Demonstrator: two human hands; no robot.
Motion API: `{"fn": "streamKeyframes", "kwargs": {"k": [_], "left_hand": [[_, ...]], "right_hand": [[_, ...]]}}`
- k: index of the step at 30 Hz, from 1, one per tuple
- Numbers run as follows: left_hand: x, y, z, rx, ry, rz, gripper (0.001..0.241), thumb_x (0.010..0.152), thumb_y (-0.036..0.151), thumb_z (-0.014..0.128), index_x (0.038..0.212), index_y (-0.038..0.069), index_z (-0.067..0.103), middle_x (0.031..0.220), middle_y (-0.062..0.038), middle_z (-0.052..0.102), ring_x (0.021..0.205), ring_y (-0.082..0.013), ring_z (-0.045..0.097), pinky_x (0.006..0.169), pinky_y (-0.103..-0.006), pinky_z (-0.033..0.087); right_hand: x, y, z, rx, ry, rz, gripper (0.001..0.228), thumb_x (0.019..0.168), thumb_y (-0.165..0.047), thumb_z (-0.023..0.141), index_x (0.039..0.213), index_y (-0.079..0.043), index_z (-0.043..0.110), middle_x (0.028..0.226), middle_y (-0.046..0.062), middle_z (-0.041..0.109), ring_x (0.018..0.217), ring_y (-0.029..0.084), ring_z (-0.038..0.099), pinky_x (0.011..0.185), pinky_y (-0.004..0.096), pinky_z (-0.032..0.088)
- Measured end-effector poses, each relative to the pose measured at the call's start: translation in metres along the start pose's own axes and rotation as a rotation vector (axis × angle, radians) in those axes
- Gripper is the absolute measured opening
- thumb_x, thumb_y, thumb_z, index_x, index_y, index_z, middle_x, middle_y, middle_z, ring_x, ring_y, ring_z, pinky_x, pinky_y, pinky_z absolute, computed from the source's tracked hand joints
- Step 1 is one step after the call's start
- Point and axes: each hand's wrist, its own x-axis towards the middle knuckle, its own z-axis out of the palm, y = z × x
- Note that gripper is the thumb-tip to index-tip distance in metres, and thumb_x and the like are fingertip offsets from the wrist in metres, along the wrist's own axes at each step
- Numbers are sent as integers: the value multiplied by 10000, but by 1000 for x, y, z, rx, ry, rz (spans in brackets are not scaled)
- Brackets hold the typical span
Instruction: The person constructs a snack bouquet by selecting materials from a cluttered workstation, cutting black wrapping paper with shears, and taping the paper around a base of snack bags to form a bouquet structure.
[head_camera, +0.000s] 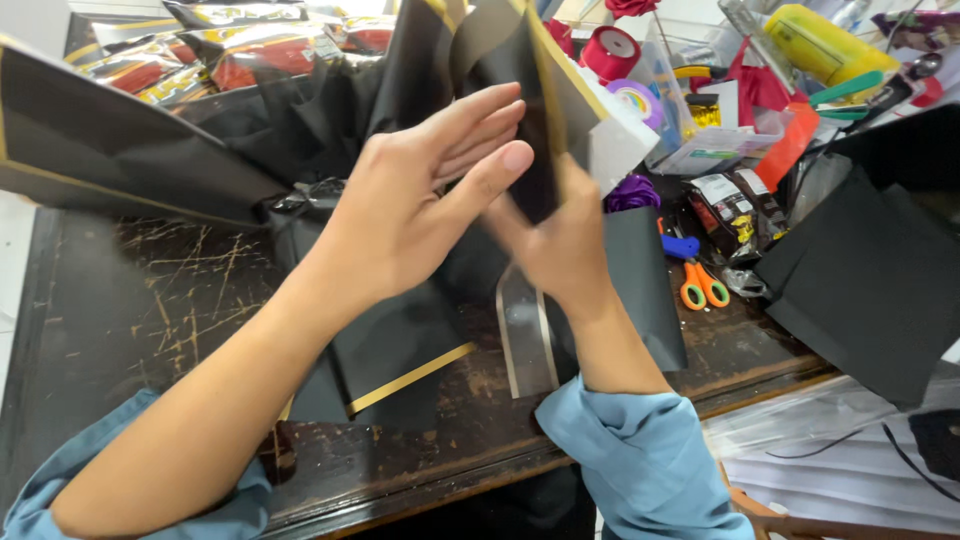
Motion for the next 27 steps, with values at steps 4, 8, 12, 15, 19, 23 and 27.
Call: {"fn": "streamKeyframes", "kwargs": {"k": [4, 8, 12, 15, 19, 23, 27], "left_hand": [[-4, 9, -17, 23, -76, -47, 645, 1111, 431, 491, 1566, -26, 477, 1595, -226, 613, 1518, -288, 588, 1264, -366, 465], [-30, 18, -22, 470, -120, 105, 393, 1097, 351, 630, 1323, 33, 677, 1266, -128, 790, 1150, -292, 767, 982, -433, 574], [-91, -4, -4, 1067, -322, 158, 877, 846, 683, 813, 1492, 120, 629, 1500, -138, 642, 1488, -351, 519, 1212, -629, 371], [-125, -2, 6, 1259, -322, 168, 992, 818, 749, 740, 1573, 135, 544, 1604, -140, 567, 1532, -341, 484, 1227, -640, 362], [-123, -2, 61, 1124, -232, 218, 763, 772, 532, 858, 1353, 64, 703, 1447, -157, 687, 1391, -339, 617, 1275, -567, 369], [-134, -42, 148, 1156, -286, 123, 600, 986, 396, 597, 1476, 50, 599, 1501, -358, 610, 1362, -499, 612, 1208, -575, 422], [-151, -74, 202, 1178, -272, -183, 731, 1024, 627, 496, 1639, 234, 454, 1637, -578, 284, 1549, -693, 303, 1219, -749, 282]], "right_hand": [[12, 10, -12, 143, 238, 118, 350, 1096, -188, 669, 1401, -14, 679, 1424, 138, 730, 1338, 253, 684, 1225, 404, 507], [24, 40, -61, -51, 558, -163, 201, 1159, -84, 583, 1318, -92, 705, 1333, 77, 729, 1298, 236, 677, 1188, 392, 517], [22, 69, -86, 24, 990, 128, 403, 991, -286, 769, 1168, 76, 749, 1186, 154, 826, 1078, 229, 784, 961, 353, 649], [21, 87, -82, -23, 965, 80, 380, 1011, -227, 798, 1212, 89, 734, 1249, 213, 802, 1148, 293, 772, 1025, 411, 617], [21, 71, -87, 167, 924, 82, 383, 1006, -222, 789, 1256, 63, 737, 1270, 144, 795, 1179, 265, 771, 1027, 382, 660], [23, 88, -103, 379, 988, 45, 378, 979, -91, 827, 1301, 60, 699, 1323, 181, 783, 1229, 292, 760, 1085, 403, 635], [23, 115, -110, 474, 956, -30, 438, 1007, -36, 823, 1398, 57, 651, 1412, 211, 736, 1303, 326, 724, 1152, 448, 608]]}}
